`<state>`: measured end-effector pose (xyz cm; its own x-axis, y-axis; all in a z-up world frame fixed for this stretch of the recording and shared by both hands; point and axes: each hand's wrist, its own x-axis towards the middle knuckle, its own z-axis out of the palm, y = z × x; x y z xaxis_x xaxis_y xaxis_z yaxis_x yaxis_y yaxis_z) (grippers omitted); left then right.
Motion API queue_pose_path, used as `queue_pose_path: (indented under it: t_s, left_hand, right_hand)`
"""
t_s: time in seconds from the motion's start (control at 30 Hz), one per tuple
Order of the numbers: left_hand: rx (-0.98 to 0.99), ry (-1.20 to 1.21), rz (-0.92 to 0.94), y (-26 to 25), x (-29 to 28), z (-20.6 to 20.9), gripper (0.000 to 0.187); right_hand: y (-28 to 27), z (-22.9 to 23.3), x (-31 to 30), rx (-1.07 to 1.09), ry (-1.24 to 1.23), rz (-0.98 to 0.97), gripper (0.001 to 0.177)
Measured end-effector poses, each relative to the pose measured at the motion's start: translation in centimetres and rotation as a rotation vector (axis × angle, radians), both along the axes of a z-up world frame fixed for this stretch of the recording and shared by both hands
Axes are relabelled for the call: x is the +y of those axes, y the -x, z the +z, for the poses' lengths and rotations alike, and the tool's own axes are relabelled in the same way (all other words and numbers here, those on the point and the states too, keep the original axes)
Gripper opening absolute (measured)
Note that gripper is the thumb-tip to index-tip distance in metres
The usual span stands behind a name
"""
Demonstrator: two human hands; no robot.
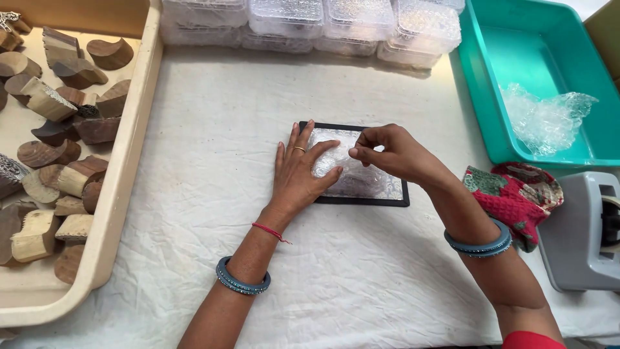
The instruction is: The person wipes a plastic container with a cloth, places a wooden stamp inside, and closes the lid. They then wrap the container in bubble wrap and secure it with tape. The wrapped package is placed on a stack of similar packages.
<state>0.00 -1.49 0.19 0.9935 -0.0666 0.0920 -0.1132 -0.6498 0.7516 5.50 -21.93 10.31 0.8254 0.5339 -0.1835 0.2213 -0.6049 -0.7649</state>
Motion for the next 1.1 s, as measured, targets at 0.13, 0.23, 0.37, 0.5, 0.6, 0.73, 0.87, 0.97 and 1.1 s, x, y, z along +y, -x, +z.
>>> queue_pose_path:
  t_s: [0.13,0.23,0.37,0.5,0.6,0.73,0.87,0.97,1.1]
  left_hand:
    - [0.003,-0.003,-0.006,0.1,0.0,-0.1,0.053]
    - [-0.009,-0.01,-0.009,0.0,-0.1,-0.3,0.054]
    - [-0.012,-0.03,-0.013,0.1,0.0,-0.4,0.055]
    - [-0.018,-0.022,-0.018,-0.2,-0.1,-0.4,0.055]
    - [-0.001,-0.023,-0.021,-0.3,-0.2,-0.7,0.054]
    - [0.009,-0.02,-0.007,-0.4,-0.2,-1.0,0.053]
    - [0.001,-0.026,-0.006,-0.3,-0.1,-1.2,0.054]
    - [0.001,-0.025,-0.017,0.0,-0.1,-1.1,0.055]
    - [-0.023,-0.024,-0.004,-0.3,-0.1,-0.5,0.054]
  right_hand:
    - [-1.6,-1.4,1.4,-0.062,0.221,-0.025,0.036]
    - [-1.3,-1.4,2.3,-0.121,0.357,-0.04,0.036]
    - [-1.2,-1.4,3.3,-0.168,0.54,-0.07,0.035]
    - [-1.4,-1.7,2.9,-0.204,0.574,-0.105,0.04]
    - [-1.9,-2.2,2.4,-0.217,0.581,-0.11,0.047]
    - [-1.9,-2.8,1.7,-0.355,0.567,-0.065,0.055]
    - [-1.4,-2.7,1.6,-0.253,0.791,-0.127,0.07]
    - [-1.2,-3.6,0.2,-0.547,0.757,-0.165,0.086]
    - [-0.8,-3.1,-3.0,-0.296,0.75,-0.262,0.089]
